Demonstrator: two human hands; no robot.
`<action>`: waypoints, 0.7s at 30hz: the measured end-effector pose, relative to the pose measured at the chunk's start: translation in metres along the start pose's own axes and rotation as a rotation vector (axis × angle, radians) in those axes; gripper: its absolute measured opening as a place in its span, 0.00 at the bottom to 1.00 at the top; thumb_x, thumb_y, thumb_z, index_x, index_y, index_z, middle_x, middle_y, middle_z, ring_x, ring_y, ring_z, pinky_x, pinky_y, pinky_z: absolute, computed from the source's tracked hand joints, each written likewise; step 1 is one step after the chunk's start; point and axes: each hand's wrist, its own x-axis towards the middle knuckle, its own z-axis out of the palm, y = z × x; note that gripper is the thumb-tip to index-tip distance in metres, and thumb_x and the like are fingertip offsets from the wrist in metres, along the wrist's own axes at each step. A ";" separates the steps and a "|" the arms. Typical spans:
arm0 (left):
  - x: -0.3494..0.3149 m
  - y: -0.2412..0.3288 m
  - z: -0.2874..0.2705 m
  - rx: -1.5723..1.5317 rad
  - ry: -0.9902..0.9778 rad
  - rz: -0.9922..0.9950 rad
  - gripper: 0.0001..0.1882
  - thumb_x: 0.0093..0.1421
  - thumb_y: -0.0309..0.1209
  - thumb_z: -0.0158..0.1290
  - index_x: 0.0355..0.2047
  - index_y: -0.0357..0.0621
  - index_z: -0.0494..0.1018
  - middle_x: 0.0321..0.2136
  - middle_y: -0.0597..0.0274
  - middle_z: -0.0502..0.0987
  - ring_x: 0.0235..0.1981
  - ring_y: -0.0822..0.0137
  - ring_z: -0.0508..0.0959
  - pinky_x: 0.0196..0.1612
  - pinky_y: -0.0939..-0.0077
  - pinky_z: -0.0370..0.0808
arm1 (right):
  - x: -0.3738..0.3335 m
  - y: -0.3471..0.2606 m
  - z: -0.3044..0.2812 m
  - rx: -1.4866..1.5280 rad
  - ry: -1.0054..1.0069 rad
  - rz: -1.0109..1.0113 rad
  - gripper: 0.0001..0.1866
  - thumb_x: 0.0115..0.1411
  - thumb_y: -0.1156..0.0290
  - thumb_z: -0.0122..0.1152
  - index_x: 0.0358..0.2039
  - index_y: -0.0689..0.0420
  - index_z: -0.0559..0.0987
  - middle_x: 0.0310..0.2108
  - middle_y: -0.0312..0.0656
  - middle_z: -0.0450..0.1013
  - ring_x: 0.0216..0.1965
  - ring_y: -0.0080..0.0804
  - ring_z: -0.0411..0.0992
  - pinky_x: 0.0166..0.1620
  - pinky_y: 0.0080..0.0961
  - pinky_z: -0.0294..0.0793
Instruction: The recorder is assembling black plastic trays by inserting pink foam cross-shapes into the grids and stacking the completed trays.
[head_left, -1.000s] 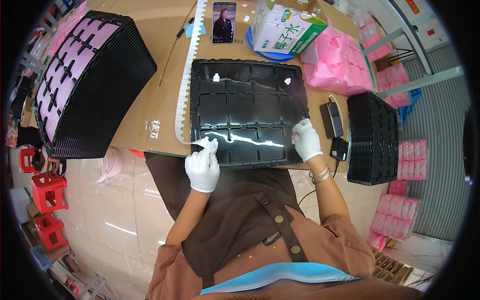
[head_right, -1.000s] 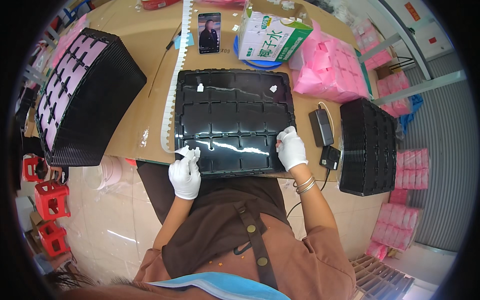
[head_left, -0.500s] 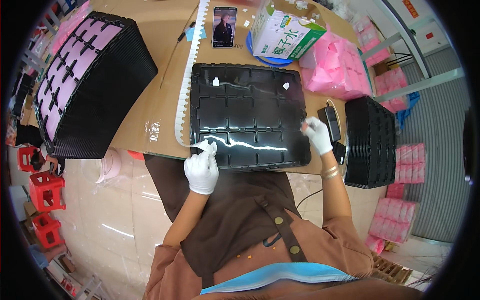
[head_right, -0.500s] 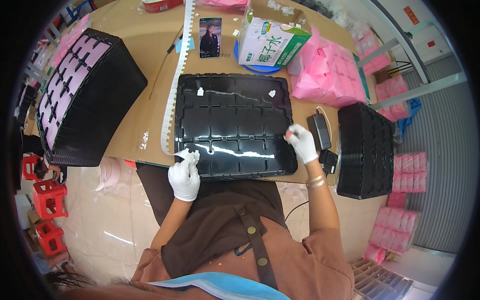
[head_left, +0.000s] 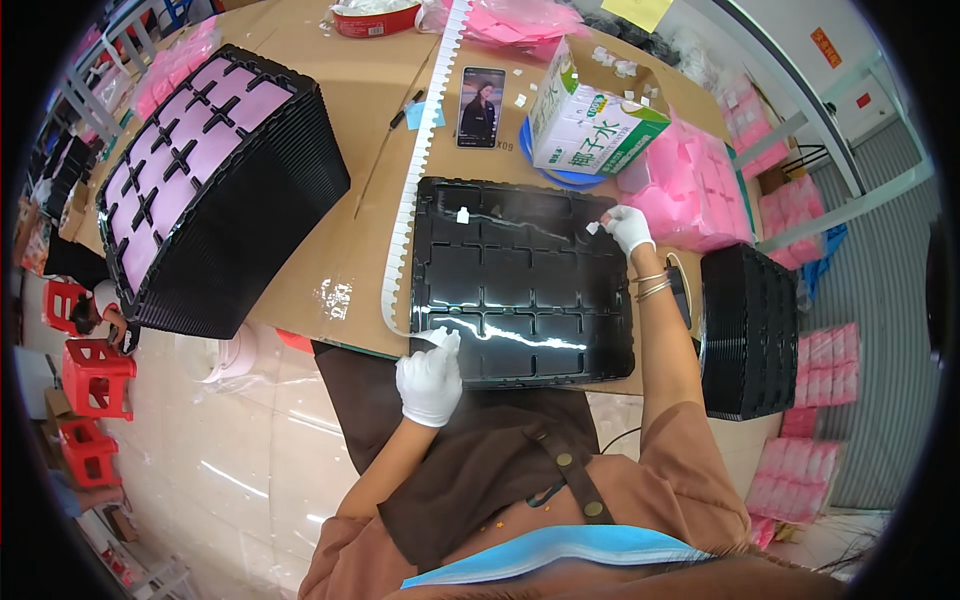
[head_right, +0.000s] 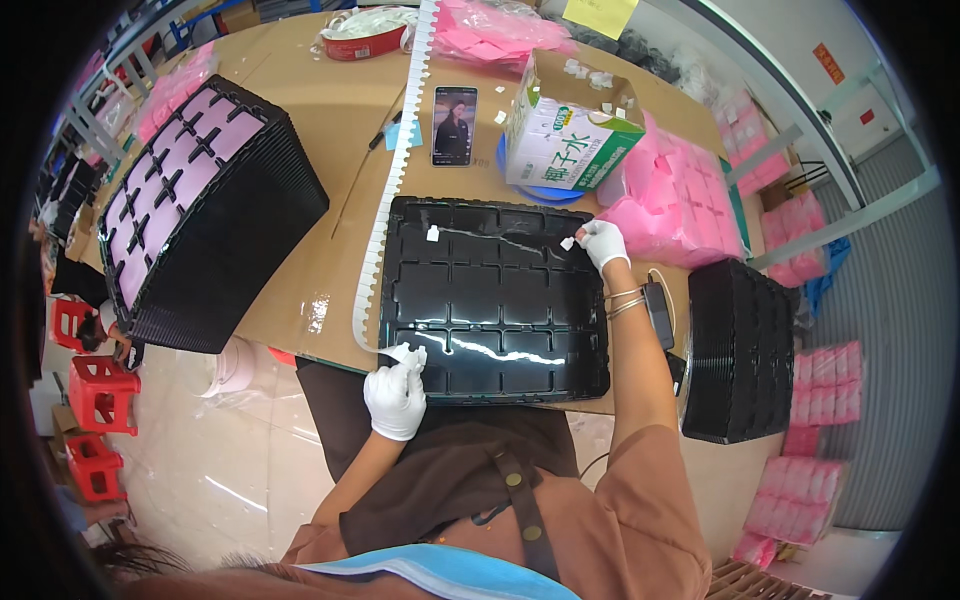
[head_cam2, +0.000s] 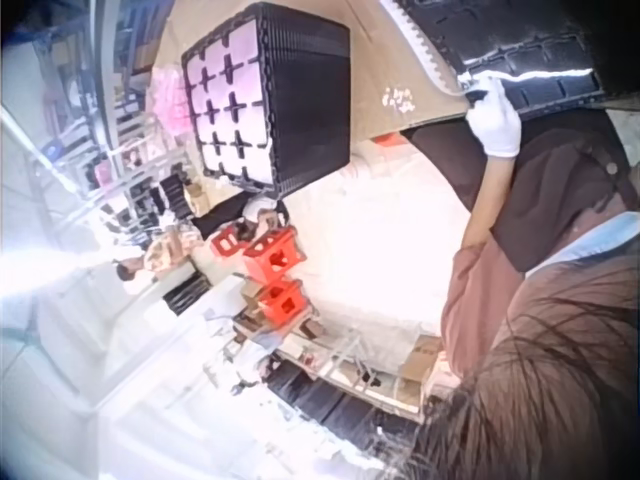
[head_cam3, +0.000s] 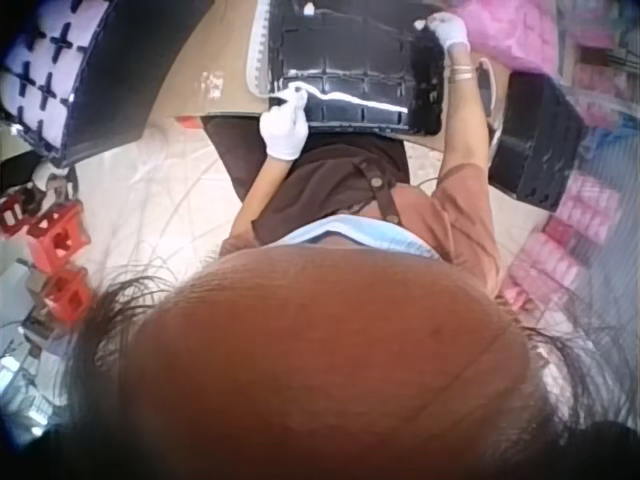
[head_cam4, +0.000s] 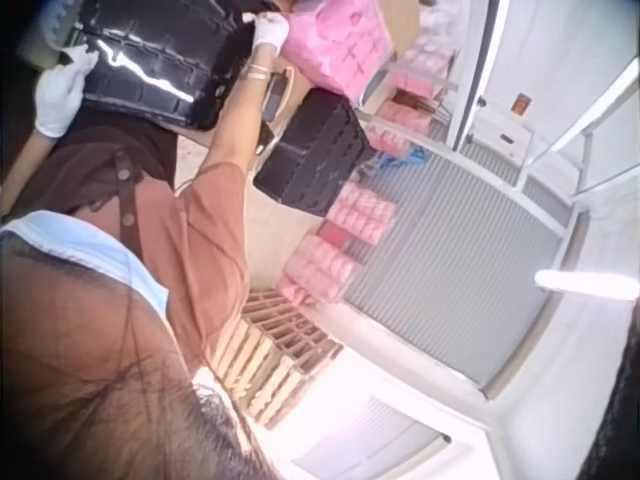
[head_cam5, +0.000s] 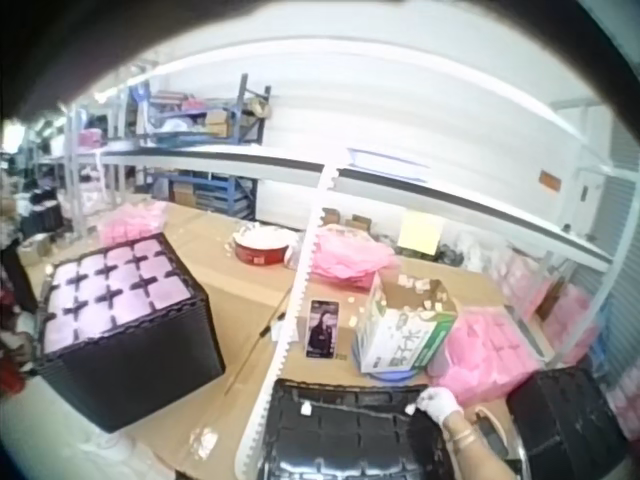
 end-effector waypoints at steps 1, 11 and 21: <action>-0.001 -0.001 0.001 -0.005 0.005 0.003 0.12 0.52 0.25 0.57 0.38 0.51 0.77 0.13 0.64 0.62 0.15 0.60 0.65 0.24 0.65 0.60 | -0.002 0.007 0.004 -0.045 0.070 -0.124 0.04 0.53 0.78 0.60 0.29 0.64 0.79 0.26 0.39 0.76 0.29 0.27 0.72 0.36 0.23 0.71; -0.002 -0.002 0.000 -0.009 0.008 0.007 0.16 0.49 0.25 0.59 0.40 0.52 0.77 0.14 0.65 0.62 0.16 0.62 0.64 0.25 0.66 0.60 | -0.029 -0.045 0.028 -0.673 0.229 -0.028 0.06 0.54 0.68 0.58 0.30 0.56 0.78 0.32 0.50 0.77 0.38 0.48 0.76 0.42 0.41 0.74; 0.000 -0.001 -0.006 -0.019 -0.071 -0.010 0.12 0.53 0.24 0.57 0.39 0.48 0.74 0.20 0.66 0.72 0.20 0.63 0.68 0.27 0.67 0.62 | -0.065 -0.029 0.032 0.095 0.267 -0.335 0.04 0.53 0.84 0.51 0.25 0.62 0.72 0.24 0.44 0.71 0.28 0.34 0.76 0.36 0.27 0.75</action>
